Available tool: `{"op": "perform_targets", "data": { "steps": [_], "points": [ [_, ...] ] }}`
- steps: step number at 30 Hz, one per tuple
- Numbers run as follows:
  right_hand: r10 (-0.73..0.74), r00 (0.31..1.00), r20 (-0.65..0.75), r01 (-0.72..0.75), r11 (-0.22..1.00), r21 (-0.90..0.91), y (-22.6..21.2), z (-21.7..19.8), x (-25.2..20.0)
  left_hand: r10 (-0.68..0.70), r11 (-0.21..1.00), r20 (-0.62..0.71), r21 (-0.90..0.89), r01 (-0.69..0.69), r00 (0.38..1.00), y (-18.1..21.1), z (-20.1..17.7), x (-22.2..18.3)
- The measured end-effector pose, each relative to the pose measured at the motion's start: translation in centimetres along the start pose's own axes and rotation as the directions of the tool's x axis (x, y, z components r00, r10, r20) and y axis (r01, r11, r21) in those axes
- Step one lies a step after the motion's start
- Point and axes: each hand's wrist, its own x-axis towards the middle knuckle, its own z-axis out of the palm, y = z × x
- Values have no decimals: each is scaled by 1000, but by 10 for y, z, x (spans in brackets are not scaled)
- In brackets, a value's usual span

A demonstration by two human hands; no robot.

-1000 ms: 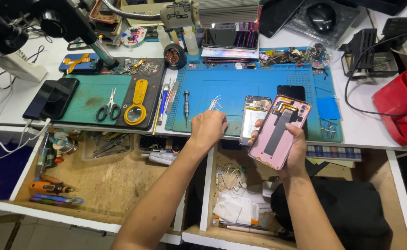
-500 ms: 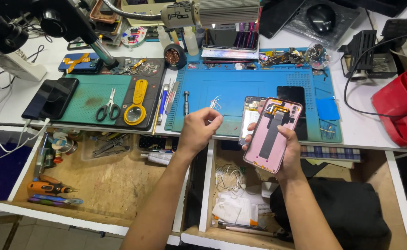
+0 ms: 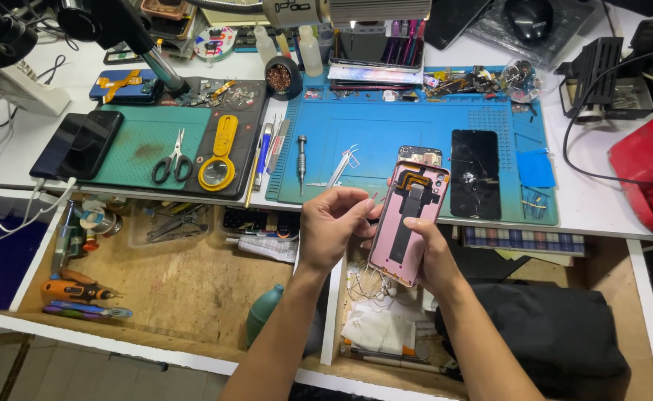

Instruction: Repairing a mobile phone by cleaning parts with a blower and inspecting the screen assembly

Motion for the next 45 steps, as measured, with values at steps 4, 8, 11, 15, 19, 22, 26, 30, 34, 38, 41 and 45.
{"op": "perform_targets", "data": {
  "steps": [4,8,11,15,19,22,26,30,34,38,41,45],
  "points": [
    [24,996,-84,-22,999,26,3,7,1,-33,999,-20,7,33,999,-12,4,1],
    [52,995,-84,-46,996,72,2,4,-1,-82,994,-4,-73,81,997,-12,6,2],
    [47,989,-139,-39,998,57,-1,11,-4,-137,975,-6,-179,134,991,-6,7,0],
    [42,989,-140,-30,996,85,-2,14,-7,-190,944,27,-269,191,981,-1,5,-1],
    [52,983,-175,-31,992,121,-2,15,-8,-211,919,47,-331,214,976,0,1,-2],
    [10,998,-62,-4,995,100,-8,17,-9,-217,913,58,-341,224,974,1,-1,-2],
    [18,1000,5,-19,994,111,-5,8,-6,-225,897,87,-370,241,970,-7,-6,-1],
    [-20,988,153,7,996,86,-4,-5,1,-197,896,153,-372,241,968,-16,-13,-2],
    [-15,986,166,-3,994,107,-8,5,-8,-152,909,196,-357,215,969,-16,-20,-6],
    [-17,997,72,5,987,163,-17,18,-12,-132,903,223,-375,210,966,-12,-26,-9],
    [29,983,182,-60,984,167,-16,6,-9,-99,913,220,-367,177,970,-5,-29,-8],
    [133,904,407,-233,951,205,-16,-7,-7,-7,948,135,-315,49,991,16,-36,-5]
  ]
}}
